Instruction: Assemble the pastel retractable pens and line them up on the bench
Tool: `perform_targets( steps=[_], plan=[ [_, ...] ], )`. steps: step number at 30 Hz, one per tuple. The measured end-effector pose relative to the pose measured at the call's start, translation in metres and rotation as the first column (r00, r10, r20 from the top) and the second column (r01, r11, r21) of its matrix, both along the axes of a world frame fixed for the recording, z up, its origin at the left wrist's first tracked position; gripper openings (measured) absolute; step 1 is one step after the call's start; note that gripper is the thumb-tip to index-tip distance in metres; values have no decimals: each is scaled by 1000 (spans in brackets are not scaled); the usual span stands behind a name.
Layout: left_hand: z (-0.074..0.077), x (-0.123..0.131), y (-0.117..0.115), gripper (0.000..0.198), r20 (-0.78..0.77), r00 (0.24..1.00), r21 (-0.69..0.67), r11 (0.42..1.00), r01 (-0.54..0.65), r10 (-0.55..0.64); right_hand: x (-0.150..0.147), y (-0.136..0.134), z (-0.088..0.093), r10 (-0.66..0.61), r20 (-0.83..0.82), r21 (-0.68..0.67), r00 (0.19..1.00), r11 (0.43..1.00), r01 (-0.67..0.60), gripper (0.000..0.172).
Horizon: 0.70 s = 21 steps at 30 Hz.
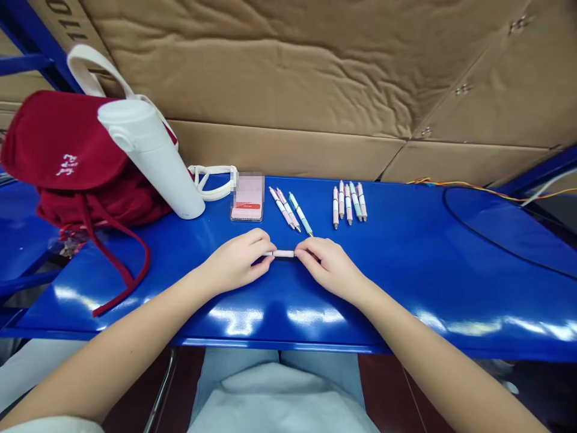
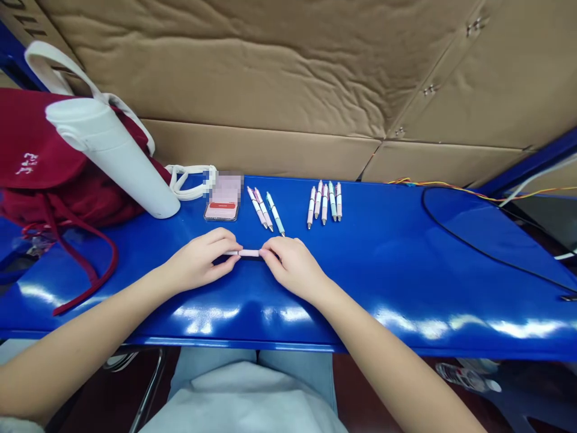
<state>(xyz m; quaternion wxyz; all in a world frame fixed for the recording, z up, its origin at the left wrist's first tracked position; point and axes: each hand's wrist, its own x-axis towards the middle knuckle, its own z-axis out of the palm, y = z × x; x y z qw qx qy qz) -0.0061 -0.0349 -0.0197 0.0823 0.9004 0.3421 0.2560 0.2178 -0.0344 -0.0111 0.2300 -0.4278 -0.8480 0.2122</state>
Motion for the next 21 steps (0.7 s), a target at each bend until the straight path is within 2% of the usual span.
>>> perform_targets(
  steps=[2, 5, 9, 12, 16, 21],
  plan=[
    [0, 0, 0, 15, -5, 1000, 3, 1000, 2, -2, 0, 0, 0, 6, 6, 13, 1000, 1000, -6, 15],
    [0, 0, 0, 15, -7, 1000, 10, 1000, 2, -2, 2, 1, -1, 17, -32, 40, 999, 999, -16, 6],
    [-2, -1, 2, 16, -3, 1000, 16, 1000, -12, 12, 3, 1, -1, 12, -80, 87, 997, 996, -5, 8],
    [-3, -3, 4, 17, -12, 1000, -10, 1000, -27, 27, 7, 3, -1, -13, -57, 82, 998, 996, 17, 6],
    [-2, -8, 8, 19, -43, 997, 4, 998, -66, 67, 21, 9, 2, -39, -26, 91, 999, 995, 41, 17],
    [-2, -14, 16, 20, -145, 982, -8, 993, -119, 117, 34, 16, 0, -36, 40, 49, 999, 998, 34, 16]
  ],
)
